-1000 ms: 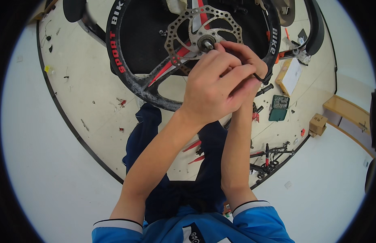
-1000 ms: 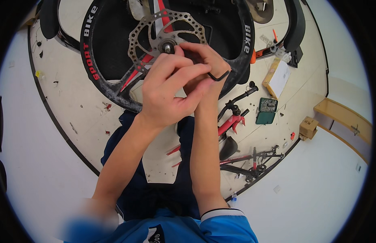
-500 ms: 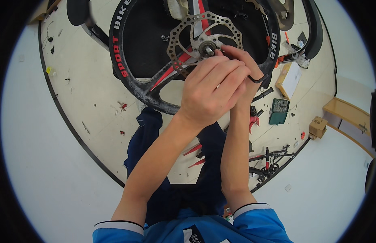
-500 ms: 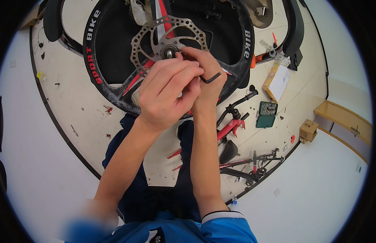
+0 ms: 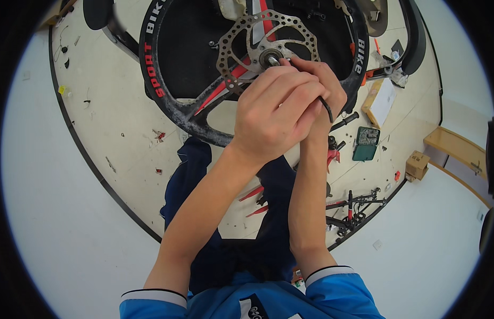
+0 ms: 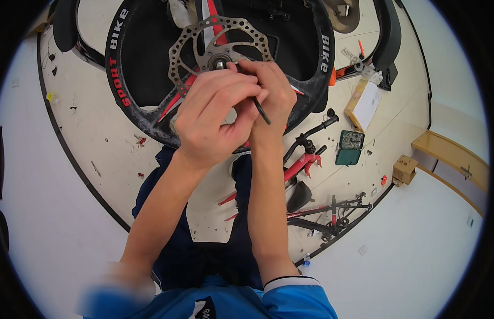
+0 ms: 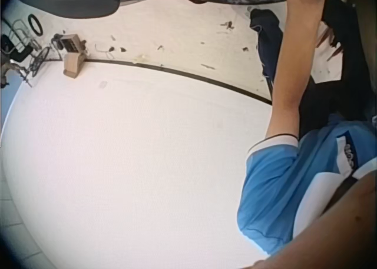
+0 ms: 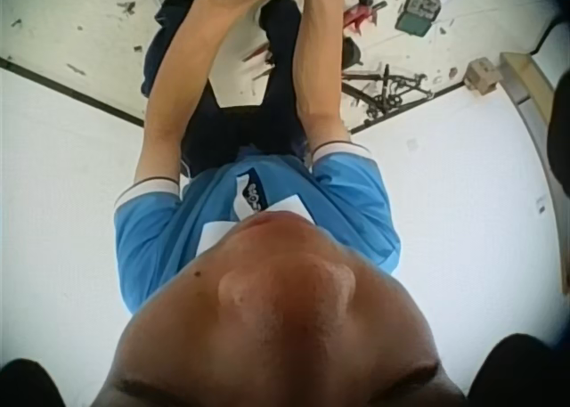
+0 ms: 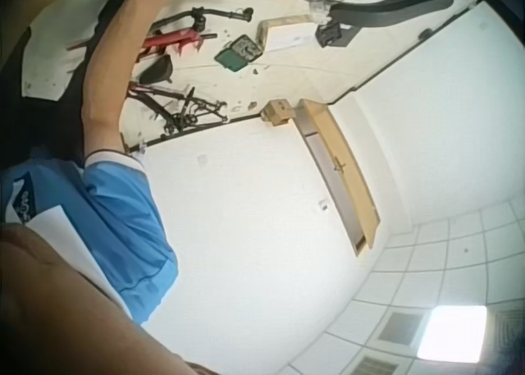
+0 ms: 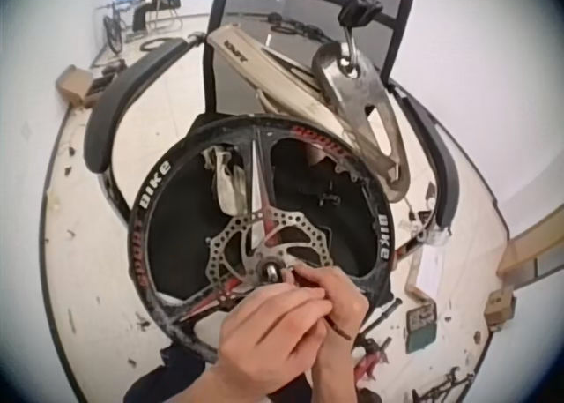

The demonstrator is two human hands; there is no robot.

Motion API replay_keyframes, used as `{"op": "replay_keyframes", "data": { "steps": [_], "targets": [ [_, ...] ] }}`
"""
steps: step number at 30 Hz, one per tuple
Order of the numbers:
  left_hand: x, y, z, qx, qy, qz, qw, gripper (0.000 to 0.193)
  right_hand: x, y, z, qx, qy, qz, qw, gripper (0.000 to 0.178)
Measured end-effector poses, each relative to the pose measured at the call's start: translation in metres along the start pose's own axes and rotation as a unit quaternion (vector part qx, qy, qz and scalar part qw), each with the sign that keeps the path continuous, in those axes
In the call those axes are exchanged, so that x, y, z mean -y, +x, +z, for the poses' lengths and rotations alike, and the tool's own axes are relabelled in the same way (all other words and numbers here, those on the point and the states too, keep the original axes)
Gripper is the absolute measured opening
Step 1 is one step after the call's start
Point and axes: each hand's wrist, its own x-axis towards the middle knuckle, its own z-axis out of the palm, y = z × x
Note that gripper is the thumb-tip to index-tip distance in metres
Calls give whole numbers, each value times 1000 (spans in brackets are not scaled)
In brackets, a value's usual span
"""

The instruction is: The person uses an Allen key to tighten bolts on a bicycle wheel's disc brake rotor. They repeatedly adjust the rotor and tighten the bolts while the wheel remains mounted on a stand.

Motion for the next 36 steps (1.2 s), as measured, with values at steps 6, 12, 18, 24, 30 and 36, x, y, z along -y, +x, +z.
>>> {"op": "replay_keyframes", "data": {
  "steps": [6,12,18,24,30,36],
  "targets": [
    [-1,-2,-5,-14,-18,-21,1000,24,4,1,3,-13,-44,-9,999,20],
    [2,-1,-4,-27,-12,1,1000,25,-2,4,0,20,-1,-42,999,23],
    [4,2,-6,-25,-11,-3,1000,27,1,4,0,7,-23,-30,999,28],
    [5,3,-6,-1,-8,-1,1000,33,0,2,-1,12,10,0,1000,27],
    [3,3,-7,8,0,-8,1000,33,1,3,-2,19,28,-22,999,20],
    [5,-1,-7,-5,-3,-44,999,25,-1,4,3,-12,26,-37,999,13]
  ]
}}
